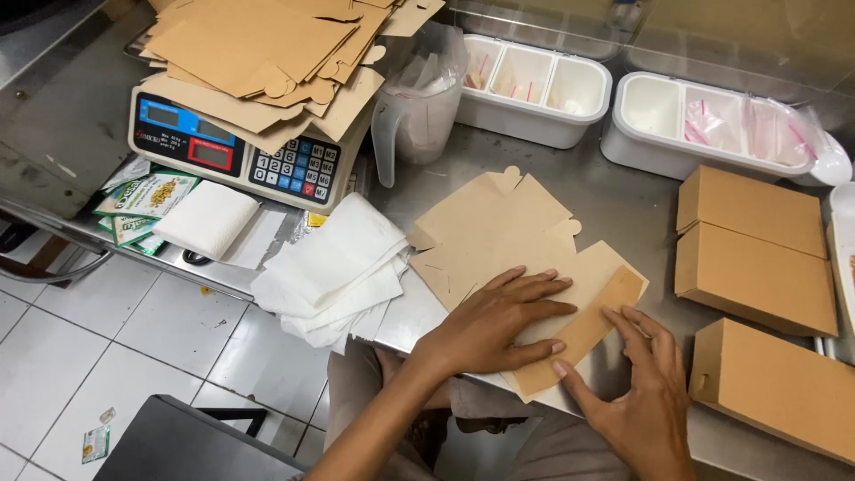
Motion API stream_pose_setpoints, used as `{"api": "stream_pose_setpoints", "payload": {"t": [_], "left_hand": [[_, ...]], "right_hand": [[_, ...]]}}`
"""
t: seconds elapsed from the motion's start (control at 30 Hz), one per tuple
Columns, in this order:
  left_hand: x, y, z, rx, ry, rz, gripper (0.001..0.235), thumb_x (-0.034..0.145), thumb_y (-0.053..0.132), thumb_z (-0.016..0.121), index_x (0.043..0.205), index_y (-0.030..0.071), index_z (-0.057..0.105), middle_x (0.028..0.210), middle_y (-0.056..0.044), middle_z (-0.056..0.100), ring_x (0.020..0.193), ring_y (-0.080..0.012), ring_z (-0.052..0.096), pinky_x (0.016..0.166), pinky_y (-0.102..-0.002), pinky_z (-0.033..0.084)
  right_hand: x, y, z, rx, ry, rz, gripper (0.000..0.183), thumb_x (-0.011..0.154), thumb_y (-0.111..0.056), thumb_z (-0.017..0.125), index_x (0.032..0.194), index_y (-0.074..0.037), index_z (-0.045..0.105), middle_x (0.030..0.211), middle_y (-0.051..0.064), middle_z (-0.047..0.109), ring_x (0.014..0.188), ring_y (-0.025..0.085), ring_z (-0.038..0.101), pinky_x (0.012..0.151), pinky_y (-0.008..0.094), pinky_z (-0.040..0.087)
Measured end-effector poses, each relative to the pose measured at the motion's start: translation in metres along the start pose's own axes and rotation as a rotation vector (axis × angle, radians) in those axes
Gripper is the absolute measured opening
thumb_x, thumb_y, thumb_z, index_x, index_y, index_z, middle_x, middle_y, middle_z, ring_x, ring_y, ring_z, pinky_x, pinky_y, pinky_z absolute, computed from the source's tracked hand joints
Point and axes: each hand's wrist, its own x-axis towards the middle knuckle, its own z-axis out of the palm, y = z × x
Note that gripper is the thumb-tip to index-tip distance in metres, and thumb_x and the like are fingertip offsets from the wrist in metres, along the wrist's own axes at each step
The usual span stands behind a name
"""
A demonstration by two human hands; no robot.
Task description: The person folds flat cardboard pieces into box shapes by hand on a metal table. They fold the side flaps and tuck the tabs into slots to form the box structure, occasionally stacking completed boxes to the side.
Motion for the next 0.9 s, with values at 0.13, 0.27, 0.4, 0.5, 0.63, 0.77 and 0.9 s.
{"api": "stream_pose_setpoints", "payload": {"t": [0.13, 0.27, 0.4, 0.5, 0.63, 0.77, 0.9], "left_hand": [[0.001, 0.003, -0.004, -0.012, -0.003, 0.009, 0.055, 0.1, 0.044, 0.056, 0.144, 0.012, 0.058, 0.163, -0.015, 0.045, 0.156, -0.0291, 0.035, 0.128, -0.048, 0.02], [0.001, 0.004, -0.005, -0.007, 0.001, 0.023, 0.052, 0.1, 0.046, 0.056, 0.14, 0.014, 0.063, 0.161, -0.017, 0.046, 0.154, -0.0311, 0.037, 0.128, -0.048, 0.02], [0.004, 0.009, -0.009, -0.056, -0.022, -0.006, 0.053, 0.098, 0.048, 0.056, 0.137, 0.013, 0.065, 0.16, -0.022, 0.045, 0.155, -0.0333, 0.034, 0.126, -0.053, 0.017], [0.01, 0.015, -0.008, -0.036, -0.117, -0.054, 0.06, 0.101, 0.046, 0.049, 0.144, 0.006, 0.058, 0.163, -0.025, 0.035, 0.158, -0.0349, 0.023, 0.126, -0.054, 0.008], [0.02, 0.024, -0.002, 0.027, -0.198, -0.041, 0.058, 0.101, 0.04, 0.045, 0.146, 0.004, 0.054, 0.163, -0.027, 0.034, 0.156, -0.0504, 0.014, 0.12, -0.069, 0.007], [0.025, 0.029, 0.014, 0.028, -0.209, 0.019, 0.043, 0.097, 0.022, 0.053, 0.134, 0.001, 0.057, 0.16, -0.027, 0.04, 0.148, -0.0609, 0.024, 0.114, -0.073, 0.019], [0.021, 0.051, 0.023, 0.256, -0.078, 0.136, 0.038, 0.091, 0.003, 0.055, 0.127, -0.006, 0.051, 0.121, -0.025, 0.061, 0.135, -0.0496, 0.048, 0.116, -0.065, 0.033]], "right_hand": [[0.002, 0.001, 0.002, -0.026, 0.007, -0.006, 0.091, 0.065, -0.049, 0.088, 0.147, -0.02, 0.059, 0.145, 0.011, 0.053, 0.136, 0.029, 0.05, 0.109, 0.051, 0.043], [-0.001, -0.004, -0.001, -0.01, 0.006, -0.016, 0.089, 0.068, -0.048, 0.087, 0.147, -0.019, 0.058, 0.146, 0.008, 0.053, 0.138, 0.026, 0.05, 0.111, 0.049, 0.042], [0.0, -0.015, -0.01, 0.078, 0.01, -0.013, 0.082, 0.075, -0.04, 0.083, 0.148, -0.016, 0.055, 0.145, 0.01, 0.054, 0.136, 0.027, 0.051, 0.105, 0.043, 0.047], [-0.002, -0.014, -0.01, 0.028, 0.109, -0.132, 0.071, 0.081, -0.037, 0.079, 0.143, -0.008, 0.059, 0.139, 0.013, 0.06, 0.133, 0.031, 0.056, 0.109, 0.046, 0.044], [-0.003, -0.017, -0.012, 0.114, 0.157, -0.147, 0.059, 0.088, -0.026, 0.074, 0.141, -0.006, 0.059, 0.141, 0.014, 0.058, 0.134, 0.032, 0.056, 0.111, 0.044, 0.046], [-0.005, -0.013, -0.008, 0.248, 0.237, -0.054, 0.048, 0.094, -0.016, 0.066, 0.139, 0.001, 0.059, 0.144, 0.02, 0.057, 0.136, 0.032, 0.057, 0.112, 0.043, 0.049], [-0.006, -0.006, -0.003, 0.332, 0.306, 0.145, 0.045, 0.103, -0.016, 0.055, 0.143, 0.003, 0.055, 0.138, 0.019, 0.063, 0.128, 0.03, 0.063, 0.107, 0.038, 0.052]]}}
